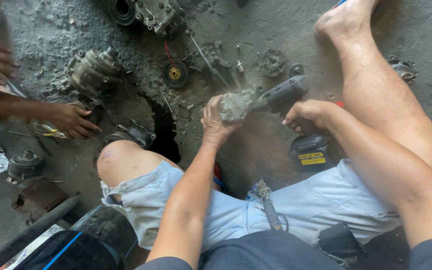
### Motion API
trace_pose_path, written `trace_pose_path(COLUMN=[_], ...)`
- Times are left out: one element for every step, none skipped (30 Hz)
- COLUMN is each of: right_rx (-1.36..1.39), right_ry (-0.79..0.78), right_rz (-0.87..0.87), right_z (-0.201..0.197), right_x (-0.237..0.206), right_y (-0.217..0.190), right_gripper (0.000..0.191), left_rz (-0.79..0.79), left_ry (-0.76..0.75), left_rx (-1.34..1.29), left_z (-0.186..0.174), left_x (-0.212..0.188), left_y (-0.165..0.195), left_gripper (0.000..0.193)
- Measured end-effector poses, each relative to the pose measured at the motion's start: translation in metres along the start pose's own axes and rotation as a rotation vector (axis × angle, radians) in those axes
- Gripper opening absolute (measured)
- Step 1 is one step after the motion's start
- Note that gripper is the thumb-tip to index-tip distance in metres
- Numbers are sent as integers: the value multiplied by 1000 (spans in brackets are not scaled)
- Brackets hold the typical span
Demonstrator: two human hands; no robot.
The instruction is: The person sits on the floor and uses a cordless angle grinder to clean and smooth a small metal part. They hold the part with one hand and operate the grinder with the other, rotating the part to treat different surfaces. Another person works nearby on separate components.
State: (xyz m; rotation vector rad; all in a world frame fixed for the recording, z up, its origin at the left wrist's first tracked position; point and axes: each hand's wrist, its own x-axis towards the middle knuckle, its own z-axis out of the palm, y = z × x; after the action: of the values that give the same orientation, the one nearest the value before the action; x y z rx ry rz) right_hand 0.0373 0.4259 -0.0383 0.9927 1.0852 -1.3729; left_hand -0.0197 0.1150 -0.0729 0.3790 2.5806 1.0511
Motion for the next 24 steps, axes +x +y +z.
trace_pose_path(right_rx=[2, 4, 16, 28, 38, 53, 68, 90, 72, 52, 28, 35, 41, 46, 55, 59, 61, 55, 54, 55, 33, 11, -10, -26], right_ry=[-6, -13, -3, 12, 28, 15, -1, -22, -9, 3, 11, 14, 20, 31, 55, 79, 98, 95, 93, 94, 98, 102, 105, 94], right_rz=[0, -3, -14, -21, -32, -45, -57, -61, -54, -50, -47, -54, -58, -64, -80, -101, -117, -127, -135, -148, -163, -178, -190, -199], right_z=[1, 1, 2, 1, 1, -1, -3, -4, -7, -11, -14, -19, -25, -32, -38, -45, -49, -51, -52, -53, -52, -49, -47, -45], right_x=[-1, -2, -3, -4, -5, -6, -6, -7, -7, -8, -8, -10, -14, -18, -22, -26, -29, -31, -31, -31, -29, -26, -21, -17], right_y=[0, 0, 1, 2, 3, 2, 2, 3, 3, 3, 2, 1, 1, 2, 2, 2, 2, 3, 3, 4, 4, 5, 5, 6], right_gripper=[11, 11, 11, 12, 13, 12, 12, 12, 12, 12, 12, 10, 10, 13, 13, 13, 13, 13, 14, 15, 13, 13, 13, 11], left_rz=[5, 10, 4, -4, -8, 4, 15, 22, 29, 38, 45, 33, 20, 10, 36, 64, 83, 62, 42, 29, 36, 43, 47, 55], left_ry=[-3, -5, -7, -11, -11, -11, -12, -23, -26, -26, -22, -27, -34, -38, -26, -7, 11, 1, -15, -31, -24, -17, -12, -6], left_rx=[11, 24, 14, 0, -15, -9, 1, 12, 7, 4, 4, 4, 0, -6, -4, -1, 4, -2, -9, -16, -12, -8, -3, -7], left_z=[0, 0, -1, -1, -1, -1, -1, -1, -1, -1, -1, -1, -1, -1, -2, -2, -3, -4, -4, -5, -5, -5, -5, -5], left_x=[0, 1, 1, 2, 3, 4, 5, 6, 6, 6, 6, 6, 5, 4, 4, 4, 4, 3, 3, 4, 4, 4, 5, 5], left_y=[0, 0, 0, 0, -1, -1, -1, -2, -3, -4, -4, -5, -6, -6, -6, -7, -7, -7, -7, -7, -7, -8, -8, -9], left_gripper=[118, 119, 118, 117, 115, 116, 117, 118, 118, 118, 118, 118, 118, 119, 120, 120, 121, 121, 121, 120, 121, 121, 122, 122])
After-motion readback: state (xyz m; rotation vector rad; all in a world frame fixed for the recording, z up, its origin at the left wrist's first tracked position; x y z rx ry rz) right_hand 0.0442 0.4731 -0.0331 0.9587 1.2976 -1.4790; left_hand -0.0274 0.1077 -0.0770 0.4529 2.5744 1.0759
